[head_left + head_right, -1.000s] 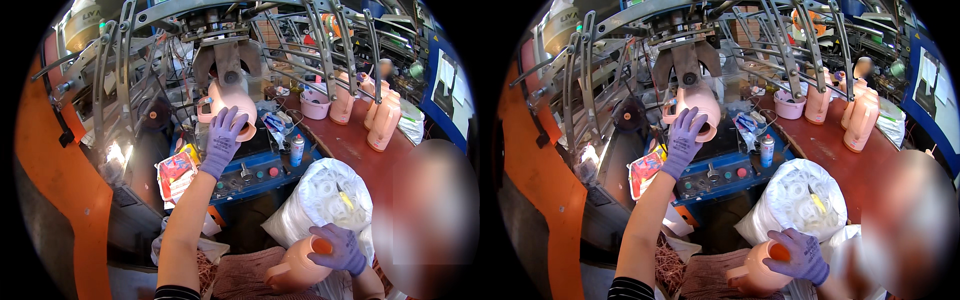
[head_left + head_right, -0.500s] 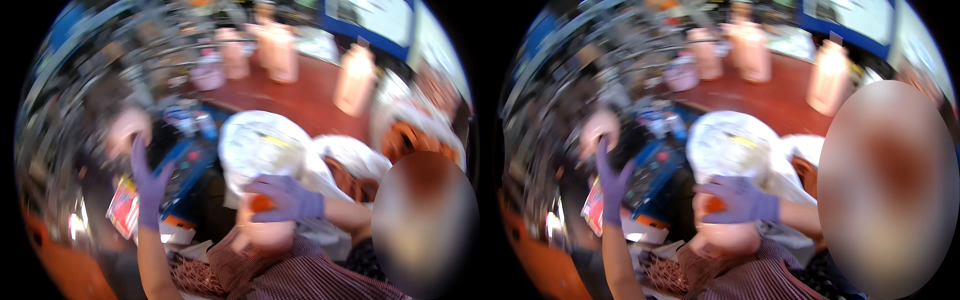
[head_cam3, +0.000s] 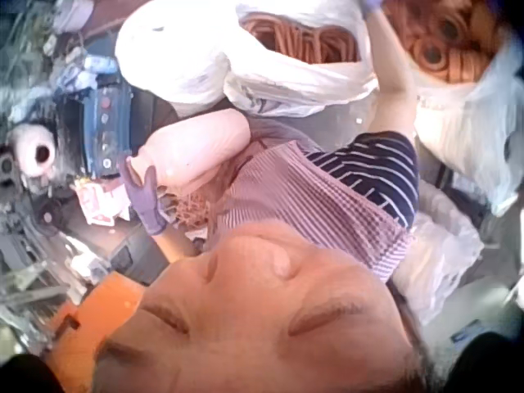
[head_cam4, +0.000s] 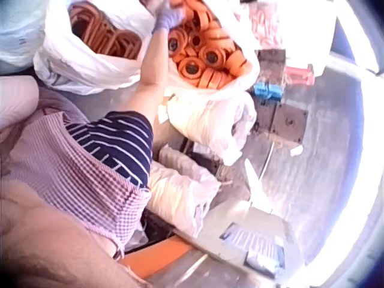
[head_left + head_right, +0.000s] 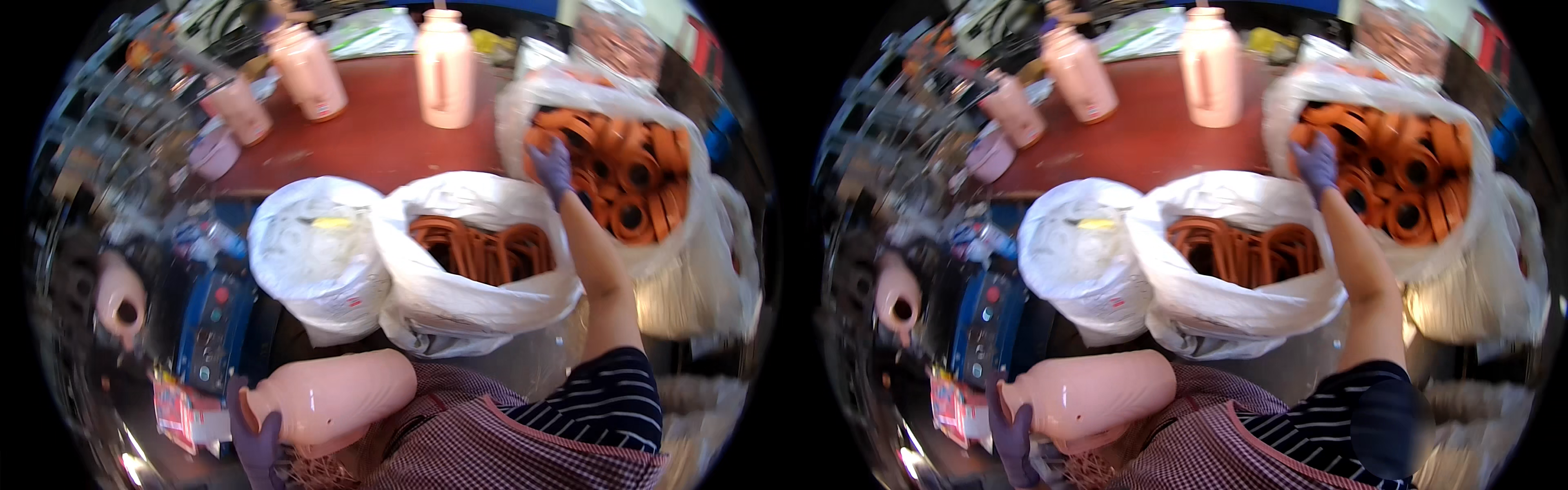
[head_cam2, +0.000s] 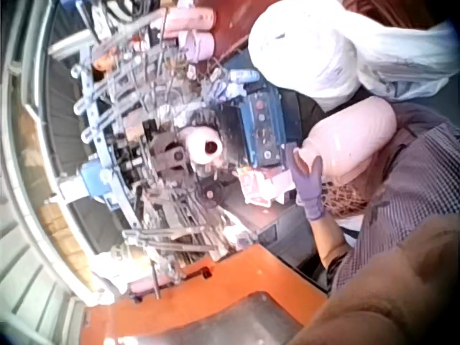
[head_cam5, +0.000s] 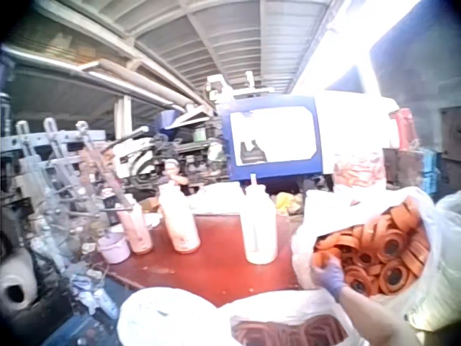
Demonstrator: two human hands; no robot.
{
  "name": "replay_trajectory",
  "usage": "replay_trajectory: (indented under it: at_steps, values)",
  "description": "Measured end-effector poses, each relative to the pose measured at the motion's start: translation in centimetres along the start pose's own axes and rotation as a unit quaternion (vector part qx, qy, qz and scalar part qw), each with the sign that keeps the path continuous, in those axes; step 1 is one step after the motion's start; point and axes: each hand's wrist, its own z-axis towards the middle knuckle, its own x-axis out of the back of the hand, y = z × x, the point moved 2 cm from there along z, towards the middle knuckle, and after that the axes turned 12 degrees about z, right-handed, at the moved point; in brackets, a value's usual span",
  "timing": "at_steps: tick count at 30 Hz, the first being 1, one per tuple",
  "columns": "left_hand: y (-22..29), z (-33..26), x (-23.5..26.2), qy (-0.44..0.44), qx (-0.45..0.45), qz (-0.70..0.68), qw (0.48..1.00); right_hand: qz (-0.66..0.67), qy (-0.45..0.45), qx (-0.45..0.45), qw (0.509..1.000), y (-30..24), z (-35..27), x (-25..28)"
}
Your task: The person assembles pink plastic pitchers by attaching handles to the bodies. They pick up a pitcher body, attach a handle, and place the finished unit on a nearby table. The process is repeated multiple times in a factory setting.
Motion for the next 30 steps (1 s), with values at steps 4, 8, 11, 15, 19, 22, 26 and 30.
replay_trajectory:
  at_steps: [4,8,11,15,19,22,26,30]
  values:
    - [0.4,0.2,-0.3,0.019,-0.014,0.054,0.998,0.046,-0.104,-0.04,0.993,5.8,-0.8,-1.2]
    - [-1.7,-0.2,-0.8,0.074,-0.043,0.039,0.996,-0.036,-0.037,0.232,0.971,-4.5,-1.1,1.5]
    - [-3.8,-2.4,-0.4,0.116,0.003,0.014,0.993,0.267,-0.2,0.255,0.908,-18.0,-5.5,1.8]
    - [-6.6,-5.1,1.4,0.146,0.065,-0.053,0.986,0.54,-0.571,-0.016,0.618,-26.9,-13.7,-0.1]
    - [-13.7,-10.4,2.5,0.26,0.142,-0.118,0.948,0.327,-0.839,0.239,0.363,-30.1,-27.1,-3.4]
    - [-15.9,-15.5,3.2,0.371,0.225,-0.152,0.888,0.135,-0.856,0.222,0.447,-31.3,-39.3,-3.4]
    - [-19.4,-23.0,3.8,0.475,0.227,-0.109,0.843,0.162,-0.949,0.131,0.235,-32.9,-43.5,-0.9]
    - [-20.9,-26.8,2.8,0.503,0.29,-0.285,0.763,0.252,-0.957,0.033,0.14,-33.6,-37.9,1.2]
